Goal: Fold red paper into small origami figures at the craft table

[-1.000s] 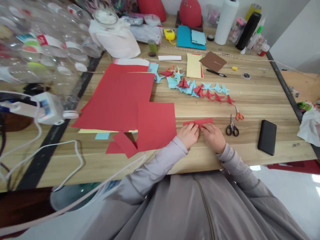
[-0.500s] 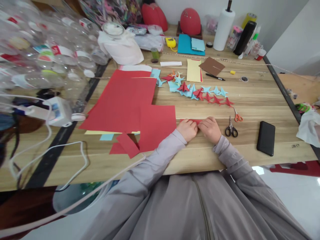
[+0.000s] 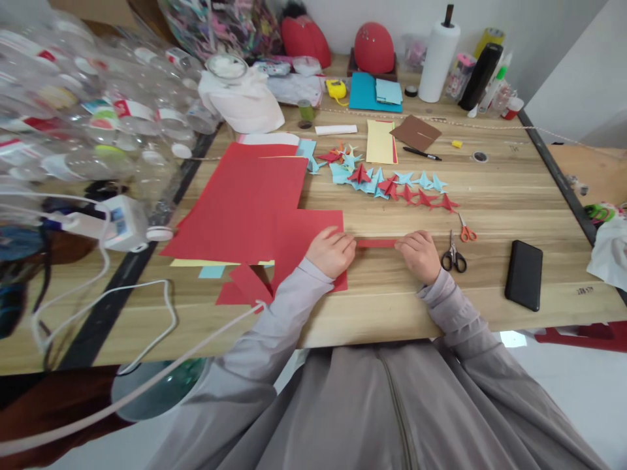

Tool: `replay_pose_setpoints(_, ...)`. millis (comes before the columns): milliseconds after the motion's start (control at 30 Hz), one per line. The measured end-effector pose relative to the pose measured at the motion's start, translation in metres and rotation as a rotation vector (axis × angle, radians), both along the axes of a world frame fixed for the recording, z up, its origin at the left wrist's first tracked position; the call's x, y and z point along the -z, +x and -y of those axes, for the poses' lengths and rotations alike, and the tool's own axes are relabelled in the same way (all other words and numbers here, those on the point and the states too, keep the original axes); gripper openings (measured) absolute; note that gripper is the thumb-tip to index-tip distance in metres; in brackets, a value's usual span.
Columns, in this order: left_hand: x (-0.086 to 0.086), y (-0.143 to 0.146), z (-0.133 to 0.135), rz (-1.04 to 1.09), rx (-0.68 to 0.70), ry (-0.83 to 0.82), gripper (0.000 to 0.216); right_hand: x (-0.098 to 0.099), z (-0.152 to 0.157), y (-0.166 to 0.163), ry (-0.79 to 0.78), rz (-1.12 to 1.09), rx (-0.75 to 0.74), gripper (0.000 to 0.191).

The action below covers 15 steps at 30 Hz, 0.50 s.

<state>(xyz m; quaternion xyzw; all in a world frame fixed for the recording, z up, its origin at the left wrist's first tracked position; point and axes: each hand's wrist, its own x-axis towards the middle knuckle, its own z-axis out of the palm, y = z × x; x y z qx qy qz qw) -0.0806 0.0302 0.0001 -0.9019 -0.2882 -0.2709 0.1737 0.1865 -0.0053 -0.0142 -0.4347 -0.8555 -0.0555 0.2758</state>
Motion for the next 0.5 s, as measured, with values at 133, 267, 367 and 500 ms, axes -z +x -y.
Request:
replay_pose_setpoints(133,-0.005,0.003,0.0,0.07,-0.078,0.024,0.017,-0.002,-0.001,0.0,0.03,-0.032,0.032,0.019)
replay_pose_setpoints(267,-0.003,0.038,0.009,0.081,0.02,-0.091,0.021,-0.002,0.0,-0.009,0.064,-0.002,-0.018,0.019)
replay_pose_setpoints(367,0.005,0.062,0.013,0.093,0.07,-0.157,0.025,-0.003,0.001,-0.015,0.074,0.006,-0.03,0.017)
replay_pose_setpoints(500,0.012,0.073,0.012,0.102,0.057,-0.14,0.03,-0.007,0.002,-0.019,0.097,0.035,-0.026,0.017)
